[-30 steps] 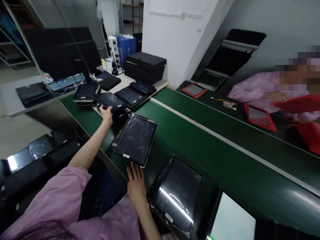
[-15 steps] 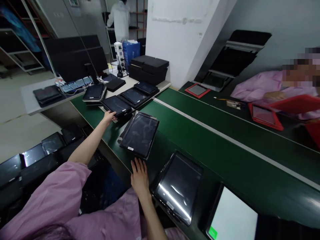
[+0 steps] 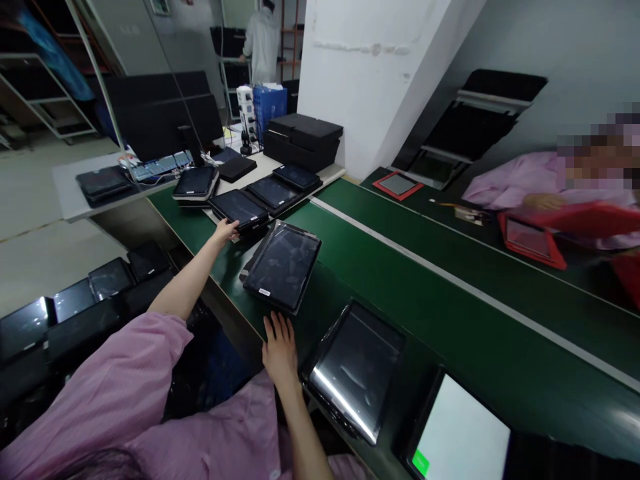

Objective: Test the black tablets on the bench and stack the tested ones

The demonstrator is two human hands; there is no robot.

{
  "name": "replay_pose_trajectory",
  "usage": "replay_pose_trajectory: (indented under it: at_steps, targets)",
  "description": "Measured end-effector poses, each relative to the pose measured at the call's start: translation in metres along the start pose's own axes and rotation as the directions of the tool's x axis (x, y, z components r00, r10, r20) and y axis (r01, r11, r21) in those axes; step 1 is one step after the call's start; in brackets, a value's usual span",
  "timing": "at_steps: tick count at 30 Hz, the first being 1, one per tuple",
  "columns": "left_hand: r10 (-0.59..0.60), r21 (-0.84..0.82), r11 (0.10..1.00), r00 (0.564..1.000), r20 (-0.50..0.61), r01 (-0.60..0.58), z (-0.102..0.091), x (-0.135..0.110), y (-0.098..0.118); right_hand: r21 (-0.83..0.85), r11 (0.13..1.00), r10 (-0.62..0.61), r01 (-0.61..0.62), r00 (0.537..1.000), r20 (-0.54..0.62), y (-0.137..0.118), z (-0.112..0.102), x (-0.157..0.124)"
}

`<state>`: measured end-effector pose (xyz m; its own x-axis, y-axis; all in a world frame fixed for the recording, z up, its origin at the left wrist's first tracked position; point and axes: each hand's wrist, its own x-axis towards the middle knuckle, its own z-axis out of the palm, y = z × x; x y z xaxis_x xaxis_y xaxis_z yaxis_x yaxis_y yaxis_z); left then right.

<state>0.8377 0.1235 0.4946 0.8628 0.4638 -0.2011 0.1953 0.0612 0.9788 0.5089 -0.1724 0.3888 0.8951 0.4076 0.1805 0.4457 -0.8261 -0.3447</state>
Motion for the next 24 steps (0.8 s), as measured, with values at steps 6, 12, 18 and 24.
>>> replay_pose_trajectory:
  at_steps: [6,12,18,24]
  targets:
    - [-0.038,0.024,0.999,0.999,-0.017,0.039,0.0,-0.0014,-0.0008,-0.002,1.0,0.004,-0.004,1.0,0.003,0.0005,0.0016,0.0003]
    - [-0.044,0.027,0.999,0.999,-0.016,0.044,0.0005,-0.0005,-0.0013,-0.023,1.0,0.007,-0.007,1.0,-0.001,0.0005,0.003,0.0008]
    - [-0.032,0.032,0.999,0.999,-0.029,0.032,0.0004,0.0015,-0.0025,-0.015,1.0,-0.002,0.001,1.0,-0.013,0.002,0.0046,0.0004]
    - [-0.017,0.054,0.998,0.999,-0.037,0.019,0.0014,-0.0012,-0.0009,-0.007,1.0,0.001,-0.001,1.0,-0.004,0.0022,0.0048,0.0004]
